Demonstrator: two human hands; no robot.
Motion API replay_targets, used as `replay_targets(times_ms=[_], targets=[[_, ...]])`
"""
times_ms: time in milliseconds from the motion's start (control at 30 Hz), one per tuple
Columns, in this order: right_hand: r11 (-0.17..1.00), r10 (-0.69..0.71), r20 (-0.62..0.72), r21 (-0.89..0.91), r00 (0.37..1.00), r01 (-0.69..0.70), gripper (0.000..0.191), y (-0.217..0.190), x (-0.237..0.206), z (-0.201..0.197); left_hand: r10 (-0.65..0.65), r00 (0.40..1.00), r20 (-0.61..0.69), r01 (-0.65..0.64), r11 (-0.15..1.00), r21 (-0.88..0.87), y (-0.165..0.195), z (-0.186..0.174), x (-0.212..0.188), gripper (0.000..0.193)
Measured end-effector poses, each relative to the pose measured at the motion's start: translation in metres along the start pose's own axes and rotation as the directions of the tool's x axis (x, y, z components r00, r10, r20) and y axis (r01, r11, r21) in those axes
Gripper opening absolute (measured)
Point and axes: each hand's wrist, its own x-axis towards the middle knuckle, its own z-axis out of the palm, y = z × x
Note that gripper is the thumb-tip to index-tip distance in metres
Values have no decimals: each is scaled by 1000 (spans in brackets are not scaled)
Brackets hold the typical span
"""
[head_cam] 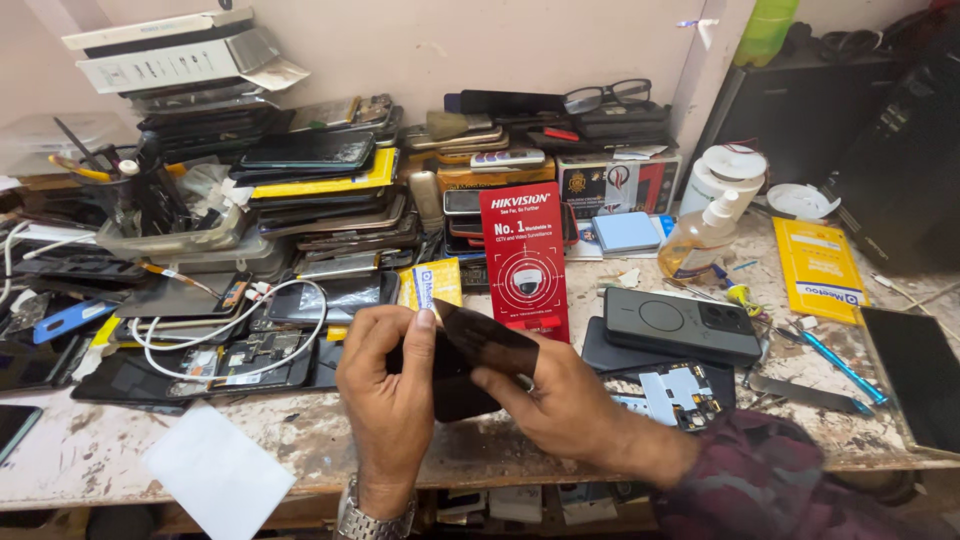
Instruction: The person disassembles a smartphone, removes the battery, and cleans the internal components using a cloth and spray. They then reassemble the device by placing the battery back and closing the casing.
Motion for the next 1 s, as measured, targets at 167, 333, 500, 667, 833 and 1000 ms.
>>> replay_targets(times_ms=[167,333,500,667,833,1000], targets=[[980,194,268,-15,944,-197,44,-16,10,-36,36,996,86,-40,998,46,7,-3,0,16],[993,-15,120,-112,993,29,18,-14,7,-33,24,994,103,-25,1000,9,7,1,1,16],[973,-221,-10,-68,975,219,23,-5,-13,-17,33,993,111,-35,999,21,5,-1,-1,17],[976,-213,-111,-69,971,206,31,0,-17,-5,19,996,91,-19,1000,8,4,2,-1,18],[962,-262,-117,-110,958,250,33,-1,-12,-1,26,995,96,-30,999,41,6,0,-3,18],[988,-149,-125,-47,981,144,17,-7,-6,3,43,994,100,-48,998,46,6,1,-4,17]])
